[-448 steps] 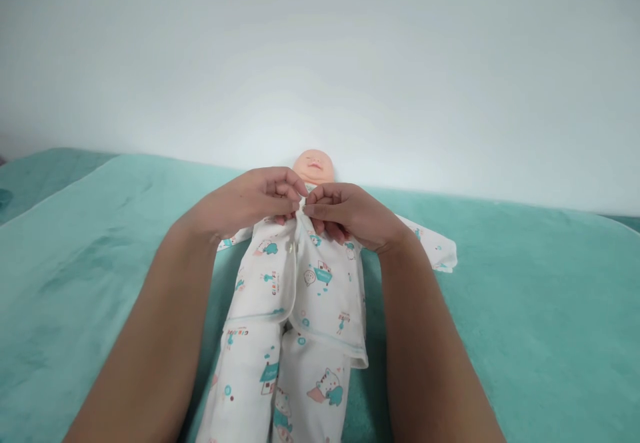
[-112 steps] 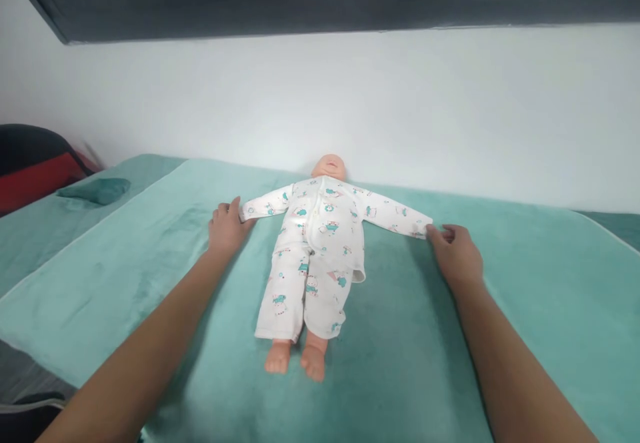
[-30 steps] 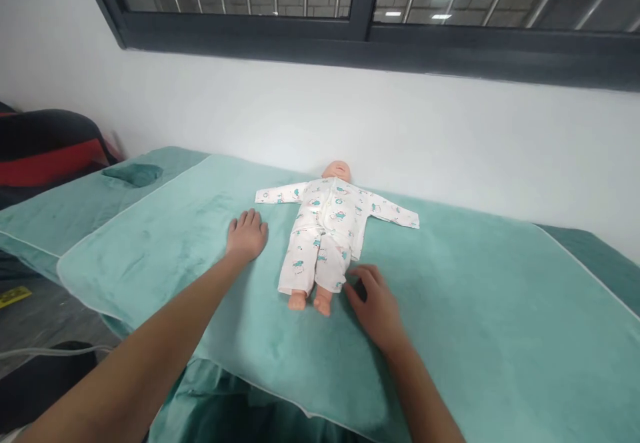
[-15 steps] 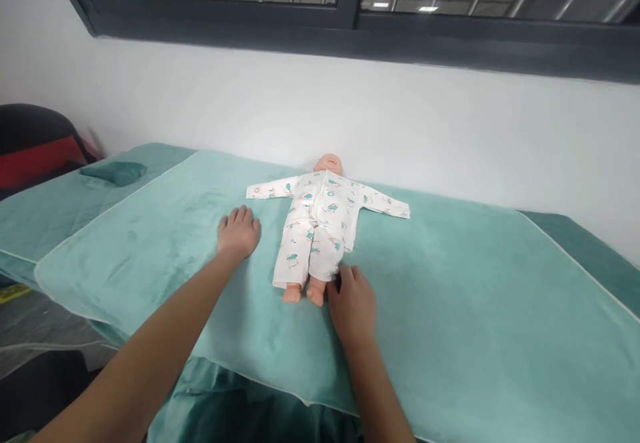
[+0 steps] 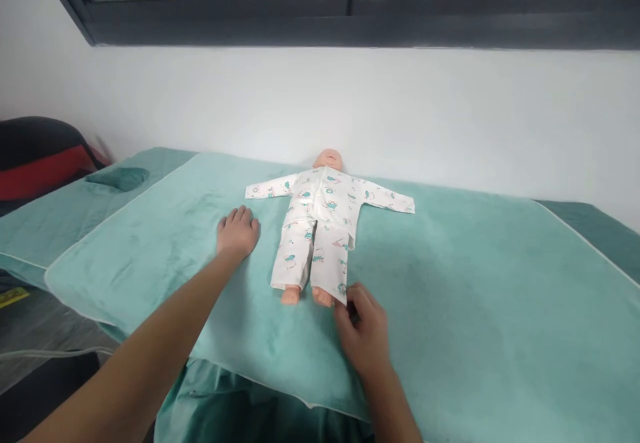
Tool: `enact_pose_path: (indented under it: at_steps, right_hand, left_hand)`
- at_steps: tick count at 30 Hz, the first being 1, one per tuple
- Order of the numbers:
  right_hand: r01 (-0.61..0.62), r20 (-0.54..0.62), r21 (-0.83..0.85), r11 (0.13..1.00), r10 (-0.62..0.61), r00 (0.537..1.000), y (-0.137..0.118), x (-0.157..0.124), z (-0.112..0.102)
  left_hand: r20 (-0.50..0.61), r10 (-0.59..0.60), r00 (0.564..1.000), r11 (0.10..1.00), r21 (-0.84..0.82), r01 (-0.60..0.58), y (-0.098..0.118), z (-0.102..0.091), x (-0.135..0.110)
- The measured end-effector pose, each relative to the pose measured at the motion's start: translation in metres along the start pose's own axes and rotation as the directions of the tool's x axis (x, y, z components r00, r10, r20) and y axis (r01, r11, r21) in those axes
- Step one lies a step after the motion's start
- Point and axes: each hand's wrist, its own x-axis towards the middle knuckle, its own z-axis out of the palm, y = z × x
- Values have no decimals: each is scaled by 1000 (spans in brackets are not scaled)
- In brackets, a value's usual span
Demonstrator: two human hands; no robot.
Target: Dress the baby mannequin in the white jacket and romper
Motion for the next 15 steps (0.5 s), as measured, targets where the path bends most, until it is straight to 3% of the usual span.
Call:
enact_pose_path:
  at_steps: [6,11,15]
  right_hand:
    - [-94,-63,1,996,94,994,-1,1,1]
    - [-156,8,-166,974,159,987,-6,8,10]
    - [-196,0,-380,904,213,977,-7,7,15]
  left_hand:
    - [2,-2,1000,1000,-8,2,1,-3,0]
    - [7,-6,1000,1000,-12,6,1,-4,-1]
    - [6,-8,1000,1000,-12,8,0,-3,-1]
